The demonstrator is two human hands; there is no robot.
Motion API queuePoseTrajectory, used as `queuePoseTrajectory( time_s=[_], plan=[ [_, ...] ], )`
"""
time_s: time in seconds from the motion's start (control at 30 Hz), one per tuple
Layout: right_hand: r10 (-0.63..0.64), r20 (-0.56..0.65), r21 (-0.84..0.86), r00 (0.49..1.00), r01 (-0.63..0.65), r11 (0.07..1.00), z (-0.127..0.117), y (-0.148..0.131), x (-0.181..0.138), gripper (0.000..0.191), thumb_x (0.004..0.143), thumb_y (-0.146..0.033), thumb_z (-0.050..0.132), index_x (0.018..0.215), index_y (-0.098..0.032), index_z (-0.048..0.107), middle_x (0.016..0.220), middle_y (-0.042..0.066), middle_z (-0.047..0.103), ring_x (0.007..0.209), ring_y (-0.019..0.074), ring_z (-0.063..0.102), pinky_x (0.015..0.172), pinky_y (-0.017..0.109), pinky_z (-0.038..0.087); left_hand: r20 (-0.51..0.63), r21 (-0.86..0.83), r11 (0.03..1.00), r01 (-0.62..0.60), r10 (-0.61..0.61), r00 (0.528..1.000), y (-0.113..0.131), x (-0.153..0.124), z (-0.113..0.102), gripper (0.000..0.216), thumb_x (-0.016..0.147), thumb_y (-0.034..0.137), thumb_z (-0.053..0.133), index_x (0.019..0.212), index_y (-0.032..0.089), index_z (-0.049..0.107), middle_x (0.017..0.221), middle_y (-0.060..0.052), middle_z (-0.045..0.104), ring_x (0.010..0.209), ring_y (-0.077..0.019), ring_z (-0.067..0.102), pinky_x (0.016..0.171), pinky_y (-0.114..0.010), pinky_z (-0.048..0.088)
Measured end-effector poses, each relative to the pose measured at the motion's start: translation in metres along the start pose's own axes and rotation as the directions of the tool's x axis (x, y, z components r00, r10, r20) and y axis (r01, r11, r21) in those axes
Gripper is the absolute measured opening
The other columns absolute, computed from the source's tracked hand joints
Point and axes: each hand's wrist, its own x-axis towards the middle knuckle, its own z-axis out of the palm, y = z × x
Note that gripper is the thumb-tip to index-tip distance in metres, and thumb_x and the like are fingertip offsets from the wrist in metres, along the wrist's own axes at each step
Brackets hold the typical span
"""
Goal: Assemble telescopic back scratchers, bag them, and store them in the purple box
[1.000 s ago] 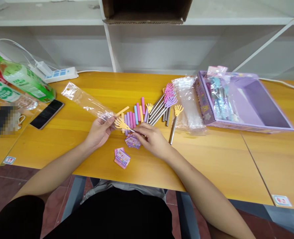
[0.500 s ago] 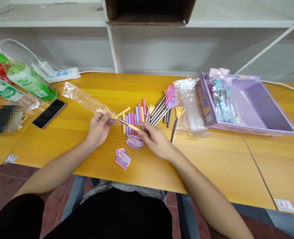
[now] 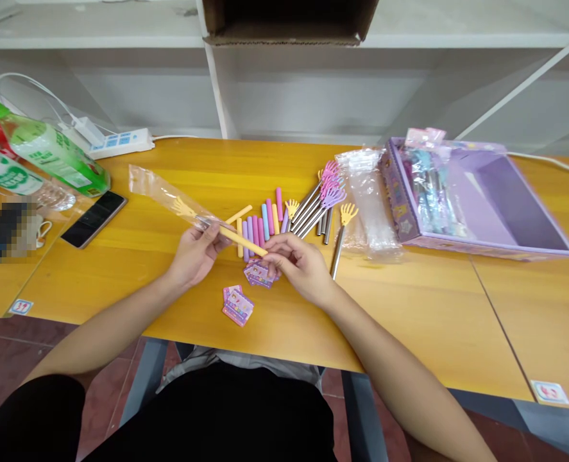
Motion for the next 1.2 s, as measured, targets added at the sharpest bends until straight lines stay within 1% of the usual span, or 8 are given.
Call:
queuePoseTrajectory(
  time_s=[0.13, 0.27, 0.4, 0.6, 0.73, 0.9, 1.07, 1.2],
  plan=[
    [-0.009, -0.015, -0.077, 1.000, 0.008, 0.997, 0.009, 0.005, 0.000, 0.037, 0.096, -0.054, 0.078, 0.106, -0.023, 0.061, 0.078, -0.002, 0.073, 0.057, 0.0129, 0.067, 0.054, 0.027, 0.056, 0.158, 0.143, 0.988, 0.065, -0.087, 0.984, -0.020, -0.017, 0.005, 0.038, 0.077, 0.049, 0.096, 0.092, 0.017, 0.082, 0.088, -0.006, 0.080, 0.078, -0.0157, 0.072, 0.076, -0.029, 0.061],
    [-0.066, 0.031, -0.278, 0.997, 0.072, 0.958, 0.015, 0.004, -0.002, 0.038, 0.095, -0.055, 0.079, 0.104, -0.024, 0.060, 0.074, -0.003, 0.069, 0.058, 0.0129, 0.063, 0.055, 0.026, 0.051, 0.268, 0.262, 0.963, 0.064, -0.136, 0.954, -0.022, -0.023, 0.005, 0.034, 0.083, 0.047, 0.092, 0.096, 0.017, 0.083, 0.091, -0.008, 0.081, 0.080, -0.0172, 0.073, 0.076, -0.029, 0.059],
    [-0.112, 0.111, -0.394, 0.987, 0.147, 0.907, 0.011, 0.004, -0.004, 0.034, 0.102, -0.050, 0.072, 0.119, -0.024, 0.060, 0.084, -0.001, 0.069, 0.065, 0.0133, 0.063, 0.061, 0.027, 0.052, 0.278, 0.303, 0.953, 0.013, -0.102, 0.955, -0.014, -0.019, 0.003, 0.033, 0.085, 0.046, 0.090, 0.099, 0.018, 0.080, 0.096, -0.007, 0.081, 0.083, -0.0174, 0.072, 0.078, -0.029, 0.058],
    [-0.179, 0.240, -0.449, 0.954, 0.273, 0.851, -0.001, 0.007, -0.004, 0.066, 0.094, -0.049, 0.083, 0.145, -0.027, 0.048, 0.110, 0.005, 0.066, 0.073, 0.0152, 0.066, 0.066, 0.031, 0.058, 0.261, 0.247, 0.969, 0.014, -0.080, 0.962, -0.007, -0.013, 0.000, 0.037, 0.085, 0.043, 0.091, 0.110, 0.021, 0.075, 0.098, -0.003, 0.075, 0.086, -0.0158, 0.070, 0.080, -0.027, 0.057],
    [-0.263, 0.305, -0.556, 0.915, 0.395, 0.731, -0.003, 0.006, -0.004, 0.053, 0.102, -0.035, 0.074, 0.149, -0.029, 0.051, 0.117, 0.007, 0.063, 0.075, 0.0146, 0.064, 0.070, 0.032, 0.059, 0.254, 0.231, 0.970, 0.072, -0.132, 0.958, -0.003, -0.014, 0.000, 0.038, 0.084, 0.044, 0.092, 0.107, 0.021, 0.074, 0.094, -0.002, 0.072, 0.083, -0.0149, 0.068, 0.078, -0.027, 0.057],
    [-0.317, 0.358, -0.664, 0.878, 0.478, 0.576, -0.002, 0.001, -0.006, 0.028, 0.104, -0.031, 0.069, 0.132, -0.027, 0.070, 0.115, 0.008, 0.057, 0.088, 0.0179, 0.064, 0.072, 0.032, 0.057, 0.277, 0.224, 0.971, 0.086, -0.148, 0.950, -0.005, -0.015, 0.002, 0.035, 0.086, 0.045, 0.090, 0.106, 0.021, 0.073, 0.094, -0.003, 0.074, 0.082, -0.0152, 0.069, 0.078, -0.028, 0.057],
    [-0.382, 0.358, -0.636, 0.852, 0.522, 0.569, -0.001, 0.000, -0.008, 0.015, 0.104, -0.032, 0.071, 0.116, -0.025, 0.077, 0.105, 0.006, 0.054, 0.086, 0.0174, 0.060, 0.070, 0.031, 0.054, 0.260, 0.184, 0.978, 0.095, -0.142, 0.955, -0.006, -0.016, 0.004, 0.037, 0.085, 0.044, 0.091, 0.104, 0.019, 0.072, 0.096, -0.004, 0.075, 0.083, -0.0155, 0.070, 0.077, -0.028, 0.057],
    [-0.416, 0.372, -0.646, 0.830, 0.553, 0.525, -0.001, -0.001, -0.008, 0.013, 0.104, -0.025, 0.068, 0.114, -0.027, 0.076, 0.111, 0.008, 0.061, 0.086, 0.0176, 0.061, 0.070, 0.033, 0.054, 0.237, 0.153, 0.976, 0.156, -0.190, 0.953, -0.001, -0.015, 0.005, 0.039, 0.084, 0.044, 0.092, 0.103, 0.018, 0.071, 0.096, -0.005, 0.076, 0.083, -0.0164, 0.071, 0.076, -0.028, 0.059]
  ],
)
